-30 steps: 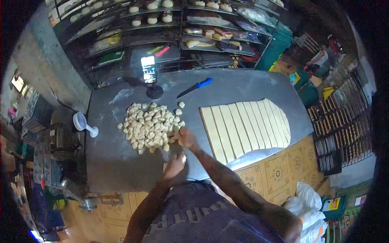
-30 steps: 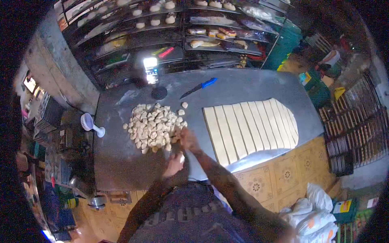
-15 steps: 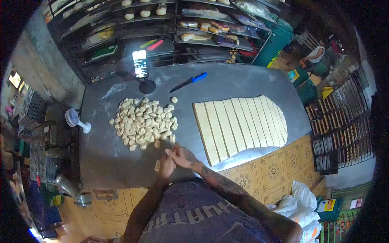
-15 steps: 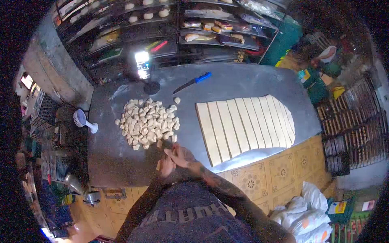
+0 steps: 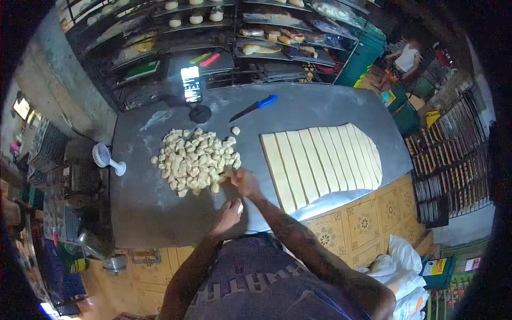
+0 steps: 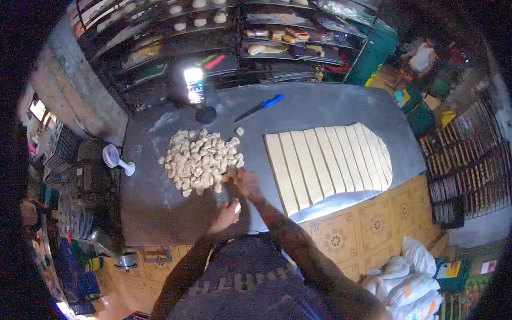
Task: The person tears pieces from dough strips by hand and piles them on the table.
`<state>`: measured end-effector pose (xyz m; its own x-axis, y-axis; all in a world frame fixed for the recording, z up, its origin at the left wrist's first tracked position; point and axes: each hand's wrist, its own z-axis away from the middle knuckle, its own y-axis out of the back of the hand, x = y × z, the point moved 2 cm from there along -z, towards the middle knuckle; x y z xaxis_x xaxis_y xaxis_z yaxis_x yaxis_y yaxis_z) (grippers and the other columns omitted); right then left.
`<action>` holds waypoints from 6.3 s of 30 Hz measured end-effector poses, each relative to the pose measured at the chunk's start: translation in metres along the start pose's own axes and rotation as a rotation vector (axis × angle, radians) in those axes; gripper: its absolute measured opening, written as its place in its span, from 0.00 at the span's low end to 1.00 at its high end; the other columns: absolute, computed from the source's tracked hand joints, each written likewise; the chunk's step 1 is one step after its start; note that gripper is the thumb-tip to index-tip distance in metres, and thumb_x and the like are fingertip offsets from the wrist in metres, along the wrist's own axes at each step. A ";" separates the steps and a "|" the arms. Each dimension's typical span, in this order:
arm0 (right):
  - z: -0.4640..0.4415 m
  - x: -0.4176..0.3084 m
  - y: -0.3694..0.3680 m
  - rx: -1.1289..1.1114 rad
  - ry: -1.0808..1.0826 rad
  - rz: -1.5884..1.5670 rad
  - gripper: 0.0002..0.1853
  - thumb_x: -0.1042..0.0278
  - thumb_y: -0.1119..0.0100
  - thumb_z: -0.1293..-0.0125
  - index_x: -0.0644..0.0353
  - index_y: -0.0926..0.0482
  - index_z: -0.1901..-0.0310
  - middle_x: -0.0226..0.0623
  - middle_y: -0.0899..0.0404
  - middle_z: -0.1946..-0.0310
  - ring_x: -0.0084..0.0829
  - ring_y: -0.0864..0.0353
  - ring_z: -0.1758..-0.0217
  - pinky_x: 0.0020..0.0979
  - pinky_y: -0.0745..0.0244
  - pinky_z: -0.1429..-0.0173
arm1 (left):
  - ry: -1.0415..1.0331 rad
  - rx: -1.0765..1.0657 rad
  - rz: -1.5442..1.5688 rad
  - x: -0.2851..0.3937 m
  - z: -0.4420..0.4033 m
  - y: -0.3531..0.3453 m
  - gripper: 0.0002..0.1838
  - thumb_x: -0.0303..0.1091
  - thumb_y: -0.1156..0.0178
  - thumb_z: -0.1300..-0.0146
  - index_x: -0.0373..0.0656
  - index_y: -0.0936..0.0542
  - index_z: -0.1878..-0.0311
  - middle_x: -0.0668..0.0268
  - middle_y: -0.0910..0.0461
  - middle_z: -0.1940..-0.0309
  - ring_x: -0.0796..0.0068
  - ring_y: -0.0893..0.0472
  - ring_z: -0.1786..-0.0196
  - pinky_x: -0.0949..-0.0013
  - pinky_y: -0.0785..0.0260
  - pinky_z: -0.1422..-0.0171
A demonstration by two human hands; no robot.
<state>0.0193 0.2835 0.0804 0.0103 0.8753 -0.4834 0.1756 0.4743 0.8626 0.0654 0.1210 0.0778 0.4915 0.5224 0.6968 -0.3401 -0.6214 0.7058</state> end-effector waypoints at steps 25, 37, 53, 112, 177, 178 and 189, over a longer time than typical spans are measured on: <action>0.031 -0.013 0.043 -0.188 -0.119 -0.331 0.20 0.46 0.49 0.28 0.56 0.19 0.61 0.43 0.17 0.74 0.44 0.15 0.71 0.43 0.20 0.65 | 0.434 -0.097 0.361 0.023 -0.033 -0.019 0.20 0.45 0.53 0.25 0.37 0.27 0.45 0.56 0.18 0.65 0.58 0.18 0.66 0.53 0.26 0.61; 0.020 -0.047 0.044 -0.010 0.214 -0.670 0.21 0.55 0.35 0.33 0.59 0.22 0.43 0.47 0.16 0.64 0.37 0.16 0.59 0.38 0.20 0.51 | 1.066 -0.019 1.206 -0.008 -0.015 0.030 0.35 0.65 0.65 0.24 0.43 0.25 0.69 0.62 0.26 0.83 0.65 0.27 0.85 0.65 0.33 0.76; 0.049 -0.020 0.039 -0.130 0.096 -0.175 0.18 0.52 0.45 0.28 0.61 0.20 0.62 0.47 0.18 0.73 0.37 0.13 0.71 0.40 0.21 0.67 | 0.210 0.132 0.445 -0.100 -0.002 -0.115 0.25 0.55 0.57 0.23 0.42 0.28 0.41 0.58 0.20 0.64 0.62 0.19 0.66 0.56 0.25 0.62; 0.051 -0.035 0.051 -0.489 -0.229 -0.713 0.20 0.50 0.48 0.26 0.63 0.22 0.52 0.48 0.17 0.69 0.41 0.14 0.62 0.42 0.20 0.57 | 0.407 0.157 0.679 0.011 -0.011 0.001 0.28 0.54 0.60 0.22 0.41 0.30 0.34 0.63 0.21 0.52 0.68 0.19 0.57 0.63 0.26 0.57; 0.023 -0.069 0.045 -0.411 0.087 -0.611 0.19 0.61 0.39 0.30 0.56 0.22 0.41 0.46 0.17 0.58 0.40 0.17 0.65 0.40 0.19 0.54 | 0.606 0.259 1.447 -0.084 -0.019 -0.020 0.35 0.65 0.58 0.26 0.38 0.27 0.39 0.64 0.21 0.53 0.70 0.21 0.54 0.67 0.26 0.47; 0.027 -0.061 0.043 -0.365 0.011 -0.667 0.18 0.59 0.39 0.30 0.58 0.20 0.43 0.45 0.17 0.59 0.38 0.16 0.63 0.40 0.20 0.55 | 0.613 0.262 1.439 -0.101 -0.013 -0.040 0.35 0.65 0.58 0.26 0.38 0.27 0.39 0.64 0.21 0.53 0.70 0.21 0.54 0.67 0.26 0.47; 0.040 -0.029 0.017 -0.177 0.239 -0.177 0.20 0.49 0.50 0.27 0.57 0.19 0.53 0.49 0.17 0.70 0.47 0.15 0.66 0.45 0.22 0.62 | 0.197 0.202 0.994 -0.072 0.002 -0.052 0.28 0.53 0.53 0.25 0.35 0.30 0.38 0.48 0.22 0.57 0.48 0.20 0.54 0.53 0.26 0.52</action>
<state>0.0613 0.2619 0.1032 -0.2398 0.7651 -0.5976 -0.0196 0.6116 0.7909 0.0495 0.1148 -0.0092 -0.0843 -0.2056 0.9750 -0.3707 -0.9018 -0.2222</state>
